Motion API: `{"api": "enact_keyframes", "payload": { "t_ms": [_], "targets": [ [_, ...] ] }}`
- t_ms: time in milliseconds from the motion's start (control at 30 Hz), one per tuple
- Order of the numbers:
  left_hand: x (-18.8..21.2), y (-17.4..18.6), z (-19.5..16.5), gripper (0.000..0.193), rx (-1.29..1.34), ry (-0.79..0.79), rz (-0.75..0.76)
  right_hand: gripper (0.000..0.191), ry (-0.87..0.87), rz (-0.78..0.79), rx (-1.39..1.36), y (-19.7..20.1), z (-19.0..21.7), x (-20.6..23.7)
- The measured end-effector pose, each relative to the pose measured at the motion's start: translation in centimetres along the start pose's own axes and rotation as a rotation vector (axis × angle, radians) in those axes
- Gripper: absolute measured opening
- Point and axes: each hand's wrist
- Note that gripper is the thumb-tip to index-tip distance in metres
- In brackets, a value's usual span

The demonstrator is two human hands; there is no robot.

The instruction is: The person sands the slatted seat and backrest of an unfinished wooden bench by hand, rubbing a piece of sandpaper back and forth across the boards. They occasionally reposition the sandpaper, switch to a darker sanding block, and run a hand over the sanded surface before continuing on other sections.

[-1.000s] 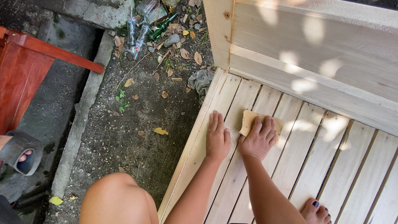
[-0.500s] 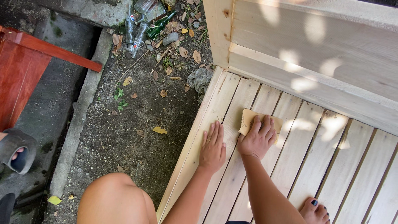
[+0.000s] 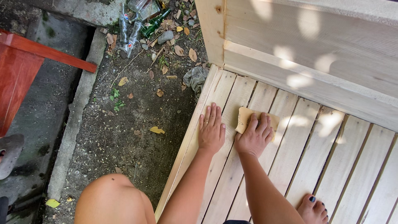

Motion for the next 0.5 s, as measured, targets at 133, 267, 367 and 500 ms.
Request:
{"api": "enact_keyframes", "payload": {
  "t_ms": [133, 267, 367, 500],
  "targets": [
    [2.5, -0.3, 0.6, 0.068, -0.034, -0.121, 0.083, 0.065, -0.007, 0.025, 0.012, -0.2, 0.0, 0.0],
    [7.2, -0.7, 0.7, 0.068, 0.028, -0.116, 0.135, 0.063, -0.001, 0.000, 0.026, -0.4, -0.1, 0.1],
    [8.6, -0.7, 0.3, 0.070, -0.037, 0.039, -0.043, 0.065, -0.002, 0.005, 0.019, -0.3, -0.2, 0.2],
    [4.5, -0.8, -0.8, 0.072, -0.067, 0.027, -0.002, 0.067, -0.003, 0.000, 0.027, -0.1, -0.2, 0.2]
  ]
}}
Point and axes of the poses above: each hand's wrist, its own x-axis away from the middle knuckle, its own y-axis out of the back of the hand, z = x × y, and after that the axes turned 11 degrees about x, right-handed
